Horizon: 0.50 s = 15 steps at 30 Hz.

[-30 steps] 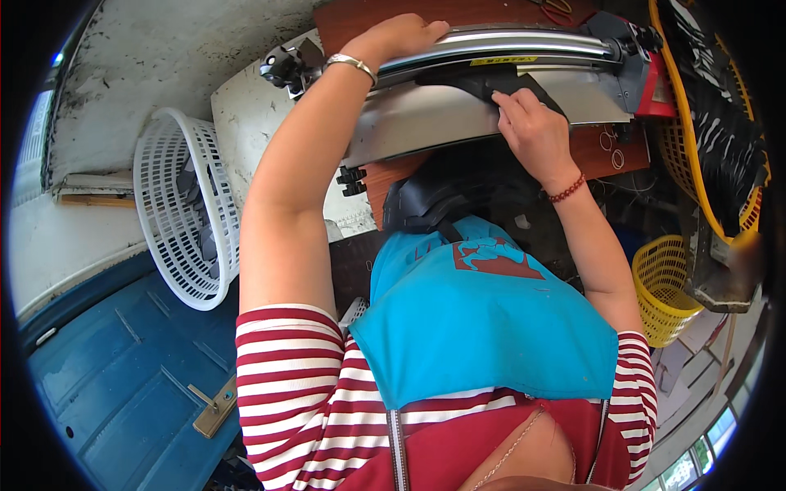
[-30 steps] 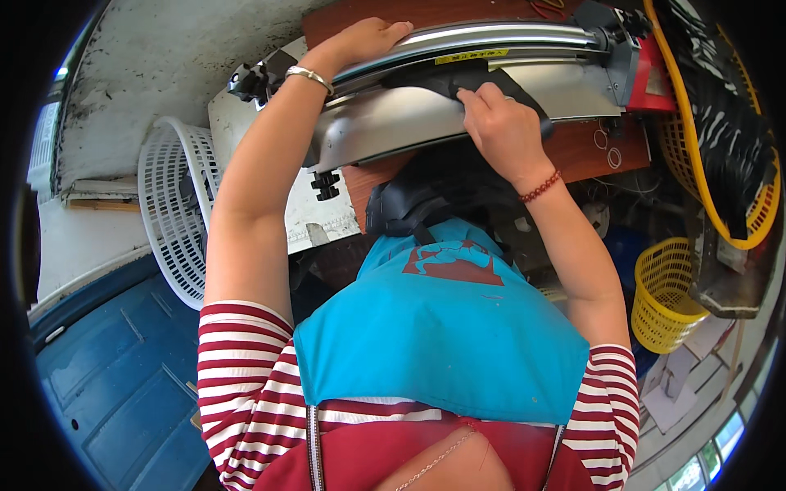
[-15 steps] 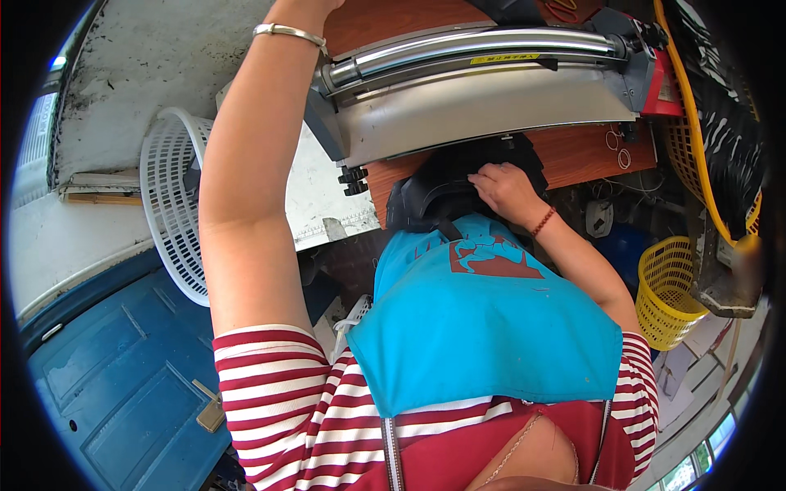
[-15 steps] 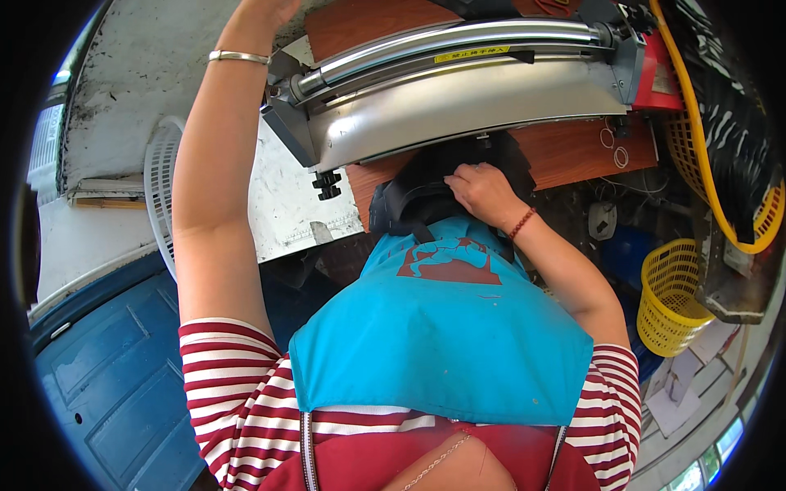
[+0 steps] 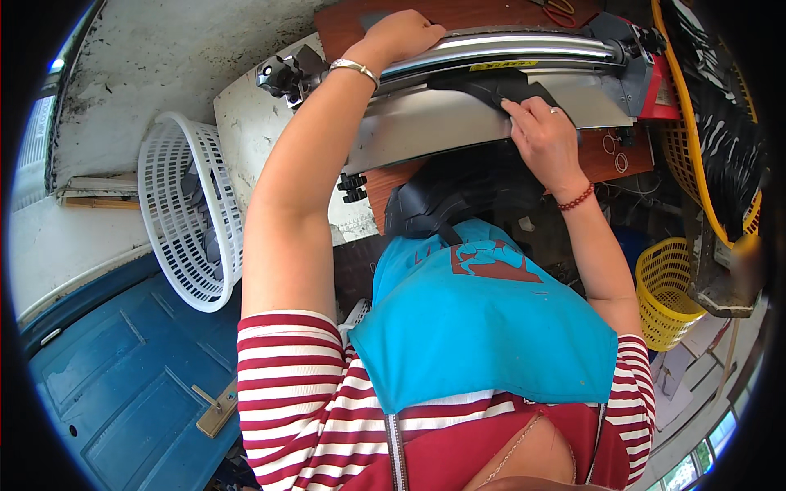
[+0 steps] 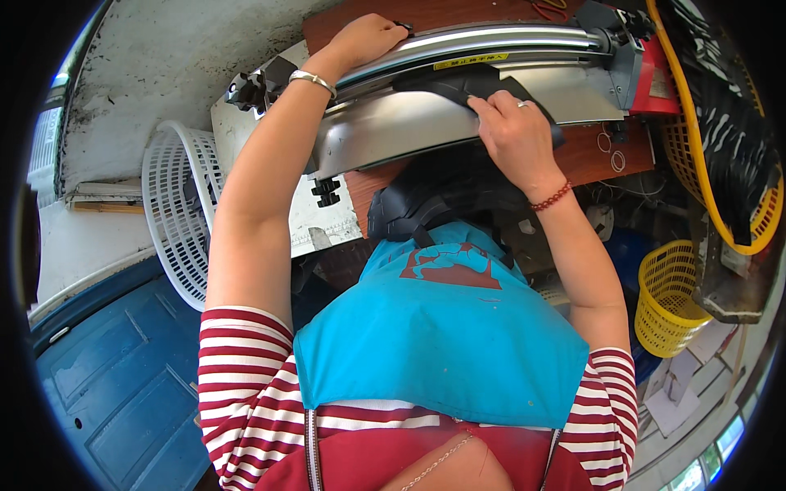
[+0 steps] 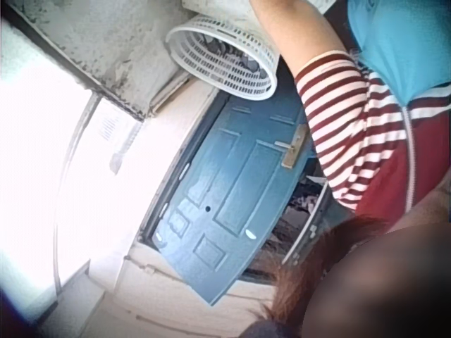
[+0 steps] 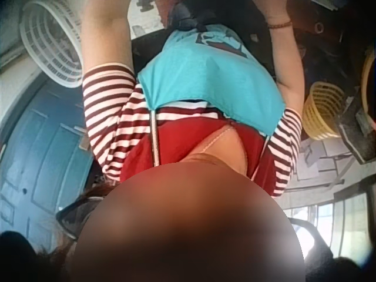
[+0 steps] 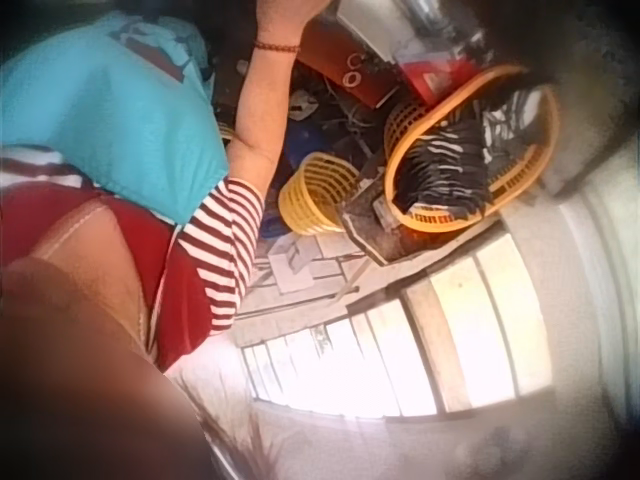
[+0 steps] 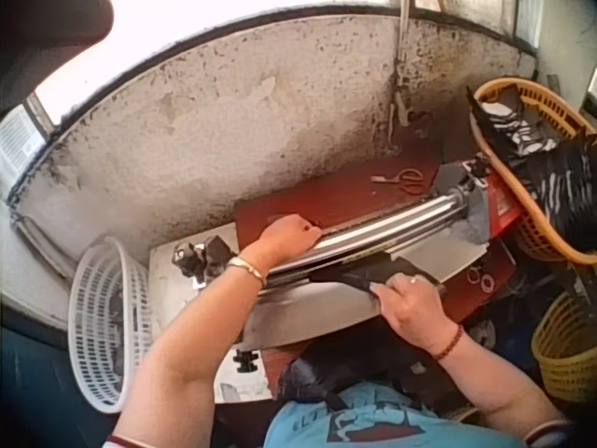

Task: Applying adhesive or coating to shoe upper components using a roller machine.

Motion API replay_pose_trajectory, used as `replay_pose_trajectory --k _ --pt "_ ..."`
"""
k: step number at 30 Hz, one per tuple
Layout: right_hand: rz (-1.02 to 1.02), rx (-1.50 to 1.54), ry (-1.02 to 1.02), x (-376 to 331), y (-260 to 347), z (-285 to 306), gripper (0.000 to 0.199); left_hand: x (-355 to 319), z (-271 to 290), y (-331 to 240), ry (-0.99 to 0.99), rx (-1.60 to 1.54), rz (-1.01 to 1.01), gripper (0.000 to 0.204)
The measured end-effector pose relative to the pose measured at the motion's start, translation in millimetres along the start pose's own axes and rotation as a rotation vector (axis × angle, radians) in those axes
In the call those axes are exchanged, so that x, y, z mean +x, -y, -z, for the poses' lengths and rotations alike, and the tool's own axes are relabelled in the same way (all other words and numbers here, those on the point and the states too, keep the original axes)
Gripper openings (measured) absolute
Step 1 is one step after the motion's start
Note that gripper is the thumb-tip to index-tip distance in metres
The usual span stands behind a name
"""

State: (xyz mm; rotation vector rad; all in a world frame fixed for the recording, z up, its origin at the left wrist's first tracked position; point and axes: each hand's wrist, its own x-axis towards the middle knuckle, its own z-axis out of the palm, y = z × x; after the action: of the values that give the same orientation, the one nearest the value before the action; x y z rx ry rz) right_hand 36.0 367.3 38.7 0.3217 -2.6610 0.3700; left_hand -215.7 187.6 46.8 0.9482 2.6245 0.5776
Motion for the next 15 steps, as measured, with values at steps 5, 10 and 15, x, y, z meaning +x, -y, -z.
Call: replay_pose_trajectory --k 5,10,15 --pt "0.025 0.259 0.252 -51 34 -50 0.040 1 17 -7 -0.038 -0.111 0.007 0.030" --pt "0.207 0.145 0.187 -73 35 -108 0.032 -2 62 -33 -0.192 -0.291 0.005 0.028" --pt "0.145 0.079 0.321 -90 21 -132 0.028 -22 103 -52 -0.254 -0.725 0.105 0.024"
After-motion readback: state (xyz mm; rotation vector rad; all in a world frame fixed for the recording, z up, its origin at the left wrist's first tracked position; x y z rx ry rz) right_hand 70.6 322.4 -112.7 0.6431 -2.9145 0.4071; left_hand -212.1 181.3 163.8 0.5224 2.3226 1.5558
